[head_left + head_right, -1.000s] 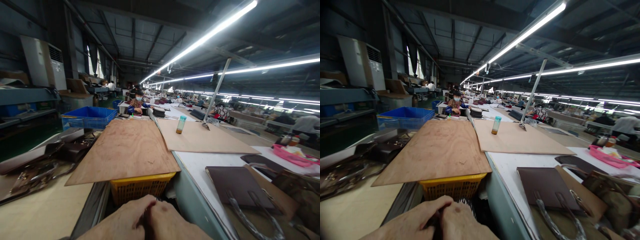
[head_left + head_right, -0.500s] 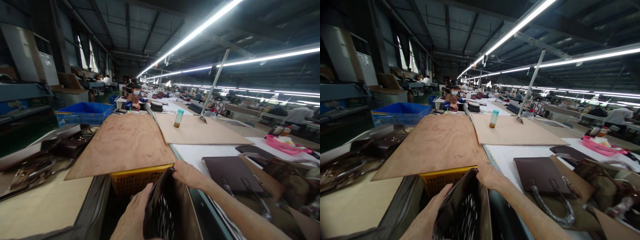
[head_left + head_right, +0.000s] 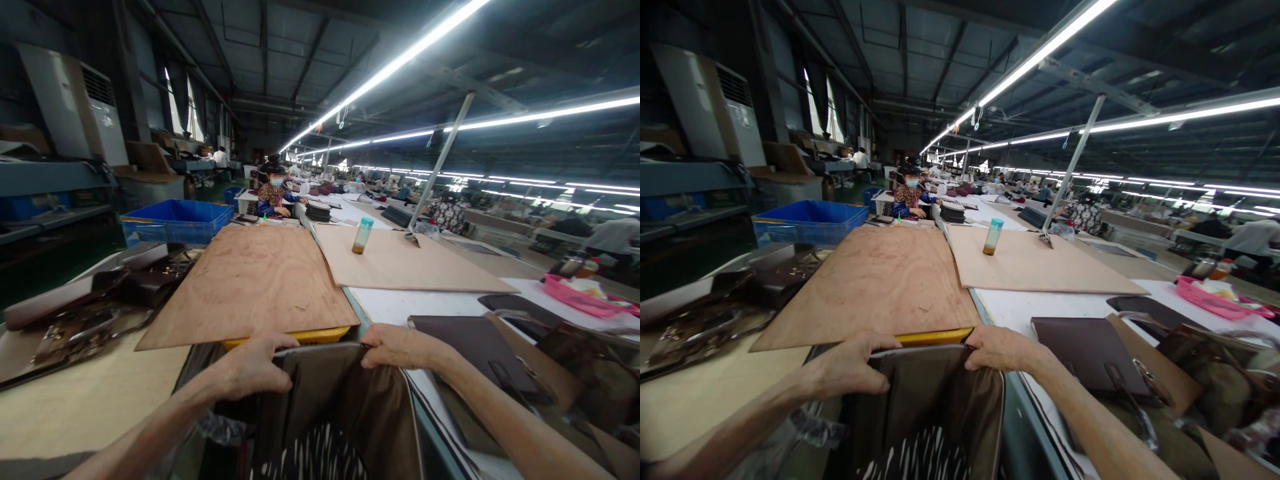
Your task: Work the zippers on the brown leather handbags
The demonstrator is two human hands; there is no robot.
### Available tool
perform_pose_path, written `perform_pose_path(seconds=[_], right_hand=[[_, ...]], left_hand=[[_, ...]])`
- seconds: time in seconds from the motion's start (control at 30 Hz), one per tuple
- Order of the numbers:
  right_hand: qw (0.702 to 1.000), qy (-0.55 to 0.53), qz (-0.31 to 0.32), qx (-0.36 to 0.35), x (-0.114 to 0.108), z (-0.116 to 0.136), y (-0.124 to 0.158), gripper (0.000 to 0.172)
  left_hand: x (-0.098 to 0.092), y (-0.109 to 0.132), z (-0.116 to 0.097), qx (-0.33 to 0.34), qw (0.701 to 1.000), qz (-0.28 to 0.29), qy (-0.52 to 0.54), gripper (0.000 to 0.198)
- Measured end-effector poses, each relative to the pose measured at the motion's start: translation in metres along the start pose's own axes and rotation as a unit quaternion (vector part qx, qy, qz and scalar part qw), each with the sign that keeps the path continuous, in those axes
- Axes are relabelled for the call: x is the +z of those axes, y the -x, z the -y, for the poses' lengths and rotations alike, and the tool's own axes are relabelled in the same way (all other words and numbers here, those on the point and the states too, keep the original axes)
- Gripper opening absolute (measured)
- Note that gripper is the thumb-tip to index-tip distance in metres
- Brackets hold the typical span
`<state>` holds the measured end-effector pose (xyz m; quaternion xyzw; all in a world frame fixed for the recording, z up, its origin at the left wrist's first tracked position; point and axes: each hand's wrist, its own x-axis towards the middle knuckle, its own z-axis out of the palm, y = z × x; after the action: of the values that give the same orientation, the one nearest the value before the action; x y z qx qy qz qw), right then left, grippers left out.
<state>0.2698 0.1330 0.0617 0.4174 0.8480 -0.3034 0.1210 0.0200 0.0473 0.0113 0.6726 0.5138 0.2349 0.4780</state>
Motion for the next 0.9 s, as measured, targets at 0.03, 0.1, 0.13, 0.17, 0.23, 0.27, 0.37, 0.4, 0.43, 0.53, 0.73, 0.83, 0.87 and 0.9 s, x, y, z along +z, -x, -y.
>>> perform_pose_path(seconds=[0.03, 0.1, 0.13, 0.17, 0.23, 0.27, 0.37, 0.4, 0.43, 0.53, 0.73, 0.83, 0.87, 0.9], right_hand=[[1.000, -0.012, 0.014, -0.006, 0.000, -0.001, -0.002, 0.011], [0.998, -0.035, 0.043, -0.015, 0.008, -0.002, -0.008, 0.012], [0.997, -0.044, 0.057, -0.016, 0.015, -0.002, -0.011, 0.011], [0.996, -0.051, 0.069, -0.015, 0.024, -0.002, -0.013, 0.011], [0.995, -0.056, 0.080, -0.007, 0.045, -0.002, -0.017, 0.010], [0.995, -0.054, 0.079, -0.003, 0.055, -0.002, -0.017, 0.009], [0.997, -0.043, 0.056, 0.006, 0.081, 0.000, -0.012, 0.014], [0.998, -0.047, 0.051, 0.010, 0.086, 0.000, -0.010, 0.015], [0.997, -0.057, 0.051, 0.013, 0.090, 0.000, -0.007, 0.015], [0.993, -0.098, 0.060, 0.018, 0.097, -0.001, -0.001, 0.015], [0.991, -0.128, 0.031, 0.037, 0.107, -0.003, 0.000, 0.018], [0.988, -0.148, 0.016, 0.032, 0.111, -0.002, 0.001, 0.016], [0.988, -0.148, 0.013, 0.033, 0.112, -0.002, 0.001, 0.016], [0.988, -0.149, 0.010, 0.034, 0.113, -0.002, 0.001, 0.015]], left_hand=[[-0.009, 0.000, -0.002, 0.000, 1.000, 0.016, 0.005, 0.032], [-0.023, -0.002, 0.000, -0.029, 0.997, 0.062, 0.026, 0.034], [-0.026, -0.003, 0.004, -0.051, 0.995, 0.079, 0.037, 0.036], [-0.028, -0.003, 0.010, -0.073, 0.992, 0.098, 0.044, 0.037], [-0.026, -0.003, 0.025, -0.102, 0.986, 0.125, 0.045, 0.040], [-0.023, -0.003, 0.032, -0.108, 0.984, 0.137, 0.039, 0.041], [-0.015, 0.001, 0.048, -0.113, 0.982, 0.154, 0.015, 0.045], [-0.014, 0.003, 0.050, -0.113, 0.981, 0.156, 0.009, 0.045], [-0.012, 0.004, 0.052, -0.114, 0.980, 0.161, 0.008, 0.046], [-0.011, 0.003, 0.054, -0.116, 0.976, 0.181, 0.022, 0.046], [-0.006, -0.003, 0.068, -0.108, 0.977, 0.179, 0.049, 0.046], [-0.007, -0.005, 0.072, -0.102, 0.978, 0.175, 0.047, 0.045], [-0.007, -0.006, 0.072, -0.098, 0.979, 0.172, 0.040, 0.045], [-0.007, -0.006, 0.072, -0.093, 0.981, 0.165, 0.030, 0.045]])
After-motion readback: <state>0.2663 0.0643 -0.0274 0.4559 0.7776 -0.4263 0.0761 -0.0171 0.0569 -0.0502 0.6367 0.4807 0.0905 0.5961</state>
